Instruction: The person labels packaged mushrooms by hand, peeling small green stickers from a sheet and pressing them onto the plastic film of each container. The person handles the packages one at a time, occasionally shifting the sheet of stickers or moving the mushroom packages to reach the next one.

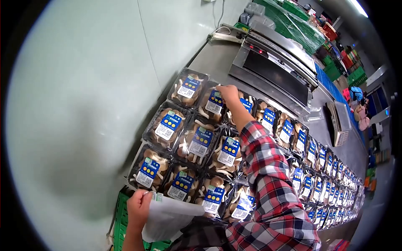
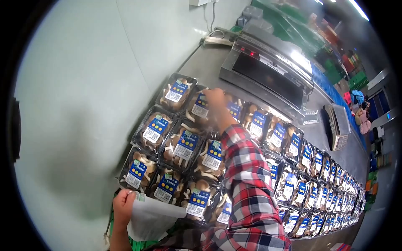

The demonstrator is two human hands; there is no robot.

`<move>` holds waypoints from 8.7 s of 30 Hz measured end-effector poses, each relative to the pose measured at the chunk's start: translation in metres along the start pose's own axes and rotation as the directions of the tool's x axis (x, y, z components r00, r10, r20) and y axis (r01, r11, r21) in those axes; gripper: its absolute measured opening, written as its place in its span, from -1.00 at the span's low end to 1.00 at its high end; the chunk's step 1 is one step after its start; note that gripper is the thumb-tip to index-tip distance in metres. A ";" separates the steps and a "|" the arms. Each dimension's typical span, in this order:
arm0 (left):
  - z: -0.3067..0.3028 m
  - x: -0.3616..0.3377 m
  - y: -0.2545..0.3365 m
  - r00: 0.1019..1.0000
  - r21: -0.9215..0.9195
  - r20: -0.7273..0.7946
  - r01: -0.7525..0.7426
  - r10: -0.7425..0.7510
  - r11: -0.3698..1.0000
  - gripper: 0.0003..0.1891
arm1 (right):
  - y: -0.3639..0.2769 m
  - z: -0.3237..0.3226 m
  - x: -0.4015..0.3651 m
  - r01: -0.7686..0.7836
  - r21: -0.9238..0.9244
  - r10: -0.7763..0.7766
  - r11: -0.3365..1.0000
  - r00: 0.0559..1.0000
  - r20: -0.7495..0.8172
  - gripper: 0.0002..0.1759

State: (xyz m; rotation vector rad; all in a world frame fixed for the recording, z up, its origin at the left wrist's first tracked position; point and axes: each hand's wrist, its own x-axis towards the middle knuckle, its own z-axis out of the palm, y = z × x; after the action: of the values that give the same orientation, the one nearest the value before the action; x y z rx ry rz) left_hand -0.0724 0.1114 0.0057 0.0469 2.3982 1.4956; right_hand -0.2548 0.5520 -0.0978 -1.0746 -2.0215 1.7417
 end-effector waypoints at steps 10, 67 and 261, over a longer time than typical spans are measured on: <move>-0.003 -0.006 0.011 0.998 0.026 0.020 -0.068 0.067 0.997 -0.87 | 0.000 -0.051 0.002 0.315 -0.578 -0.495 0.753 0.850 -0.181 -0.69; 0.046 -0.097 0.061 0.953 -0.314 0.288 0.181 -0.088 0.932 -0.82 | 0.061 -0.211 -0.028 0.044 -0.716 -0.237 0.697 0.956 -0.171 -0.60; 0.331 -0.082 0.149 0.583 -0.031 0.735 -0.482 0.346 0.876 -0.87 | 0.066 -0.353 -0.399 0.370 -0.173 -0.366 0.913 0.929 0.056 -0.88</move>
State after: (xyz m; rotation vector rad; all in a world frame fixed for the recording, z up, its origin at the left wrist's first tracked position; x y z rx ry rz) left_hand 0.0780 0.4510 0.0229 1.1143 1.8746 1.0925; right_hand 0.2661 0.5441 0.0312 -0.6600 -2.2539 1.4056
